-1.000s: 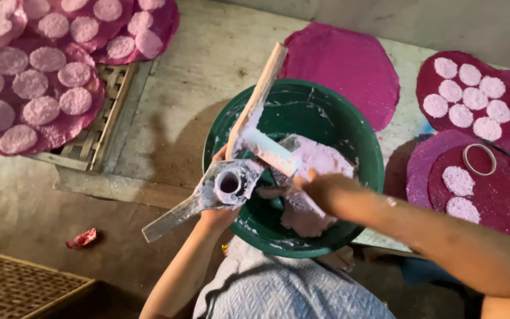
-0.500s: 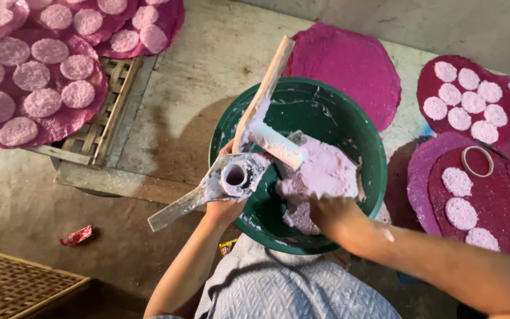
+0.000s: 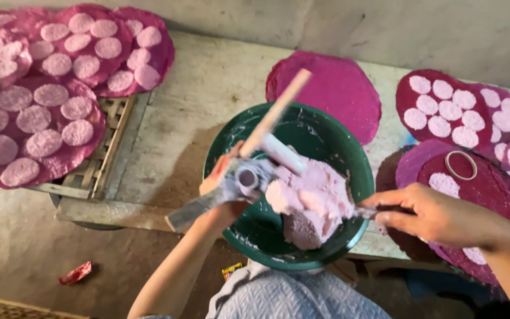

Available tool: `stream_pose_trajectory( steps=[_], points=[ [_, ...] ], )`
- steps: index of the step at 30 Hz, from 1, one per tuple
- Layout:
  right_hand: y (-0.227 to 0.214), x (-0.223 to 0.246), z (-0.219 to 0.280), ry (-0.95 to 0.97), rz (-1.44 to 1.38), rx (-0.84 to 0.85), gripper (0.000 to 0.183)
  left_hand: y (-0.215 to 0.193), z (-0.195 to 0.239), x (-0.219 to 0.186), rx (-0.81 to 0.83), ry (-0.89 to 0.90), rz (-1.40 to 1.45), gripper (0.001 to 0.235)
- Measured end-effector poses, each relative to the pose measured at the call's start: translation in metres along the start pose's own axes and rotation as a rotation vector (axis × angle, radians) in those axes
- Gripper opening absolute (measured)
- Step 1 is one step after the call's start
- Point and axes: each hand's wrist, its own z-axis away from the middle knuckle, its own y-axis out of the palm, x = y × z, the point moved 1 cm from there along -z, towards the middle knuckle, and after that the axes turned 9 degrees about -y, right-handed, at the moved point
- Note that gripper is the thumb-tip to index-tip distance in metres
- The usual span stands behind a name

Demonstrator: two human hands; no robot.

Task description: The person scoops pink dough from a green bowl into a shaping tool and then presses the tool onto large circular bases to form small round patterns, occasionally adjusting them with a metal ring.

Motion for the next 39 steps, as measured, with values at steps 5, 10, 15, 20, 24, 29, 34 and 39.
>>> stream_pose_trajectory(
  steps=[5, 10, 15, 20, 24, 29, 34, 39],
  points=[
    [-0.023, 0.038, -0.015, -0.262, 0.25, -0.121, 0.034, 0.002, -0.008, -0.023, 0.271, 0.012, -0.211, 0.093],
    [0.024, 0.086, -0.048, -0.255, 1.053, -0.167, 0.025, 0.024, -0.009, -0.025, 0.367, -0.076, -0.216, 0.078],
    [0.073, 0.082, -0.044, -0.682, 1.263, -0.379, 0.032, 0.034, 0.021, -0.003, 0.414, -0.033, 0.515, 0.062],
    [0.027, 0.095, 0.007, -0.308, 1.089, -0.263, 0.042, 0.005, 0.008, 0.022, 0.271, -0.073, 0.115, 0.043],
    [0.019, 0.119, -0.007, -0.392, 1.092, -0.286, 0.033, 0.008, -0.009, 0.008, 0.262, -0.045, 0.001, 0.057],
    [0.058, 0.13, -0.06, -0.506, 1.294, -0.246, 0.015, 0.027, -0.007, -0.011, 0.367, 0.021, -0.102, 0.064],
    [0.026, 0.119, -0.018, -0.328, 1.025, -0.235, 0.031, 0.006, -0.021, -0.003, 0.344, -0.127, -0.335, 0.07],
    [-0.003, 0.103, 0.008, -0.325, 0.925, -0.397, 0.041, -0.024, -0.026, -0.012, 0.351, -0.193, -0.334, 0.087]
  ],
)
